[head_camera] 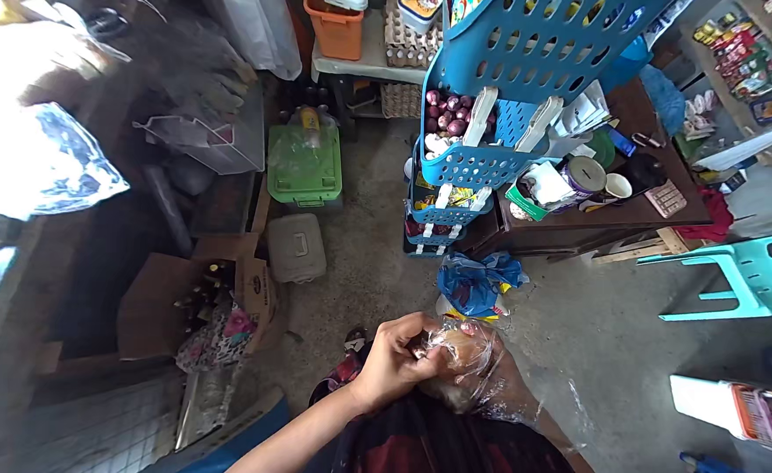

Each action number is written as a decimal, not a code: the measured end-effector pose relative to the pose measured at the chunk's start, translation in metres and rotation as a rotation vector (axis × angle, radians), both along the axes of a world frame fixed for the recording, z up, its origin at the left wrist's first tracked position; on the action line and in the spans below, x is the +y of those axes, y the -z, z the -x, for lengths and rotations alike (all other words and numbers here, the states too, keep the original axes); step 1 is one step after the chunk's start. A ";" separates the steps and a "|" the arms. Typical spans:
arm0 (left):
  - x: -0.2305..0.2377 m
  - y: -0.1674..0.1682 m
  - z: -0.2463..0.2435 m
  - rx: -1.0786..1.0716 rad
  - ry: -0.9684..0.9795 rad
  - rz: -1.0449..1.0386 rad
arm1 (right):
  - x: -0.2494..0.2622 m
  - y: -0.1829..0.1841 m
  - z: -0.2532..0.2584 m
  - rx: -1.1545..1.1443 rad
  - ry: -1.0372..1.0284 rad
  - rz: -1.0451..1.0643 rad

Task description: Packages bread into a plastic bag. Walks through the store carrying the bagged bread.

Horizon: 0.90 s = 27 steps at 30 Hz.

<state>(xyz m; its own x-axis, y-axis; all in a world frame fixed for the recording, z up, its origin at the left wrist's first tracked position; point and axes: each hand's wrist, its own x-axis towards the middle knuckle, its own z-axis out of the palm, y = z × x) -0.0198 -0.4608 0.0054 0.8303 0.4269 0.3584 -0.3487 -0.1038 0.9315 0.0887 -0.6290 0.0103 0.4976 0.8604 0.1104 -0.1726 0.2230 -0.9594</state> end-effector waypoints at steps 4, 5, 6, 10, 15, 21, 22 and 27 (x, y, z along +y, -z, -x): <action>0.000 0.005 -0.004 -0.016 0.141 0.327 | 0.003 0.001 -0.004 0.124 -0.050 -0.043; 0.000 0.006 -0.004 -0.011 0.171 0.403 | 0.004 0.005 -0.004 0.143 -0.066 -0.068; 0.000 0.007 -0.004 -0.003 0.196 0.463 | 0.005 0.009 -0.005 0.160 -0.080 -0.093; 0.004 0.000 -0.002 0.062 0.200 0.374 | 0.008 0.003 -0.006 0.156 -0.057 -0.060; 0.003 -0.006 -0.003 0.189 0.055 0.166 | 0.010 -0.004 -0.006 -0.015 0.015 0.016; -0.005 -0.004 -0.007 0.088 0.085 0.474 | 0.009 -0.003 -0.008 0.123 0.029 0.087; -0.006 -0.005 -0.008 0.113 0.095 0.565 | 0.009 -0.001 -0.009 0.145 0.026 0.103; -0.008 -0.009 -0.011 0.252 0.031 0.895 | 0.012 0.007 -0.015 0.284 -0.066 0.047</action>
<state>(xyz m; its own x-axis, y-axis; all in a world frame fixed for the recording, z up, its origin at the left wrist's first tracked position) -0.0091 -0.4684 0.0141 0.8545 0.4336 -0.2862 -0.1157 0.6958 0.7089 0.1040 -0.6169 0.0033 0.4454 0.8929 -0.0656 -0.4485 0.1591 -0.8795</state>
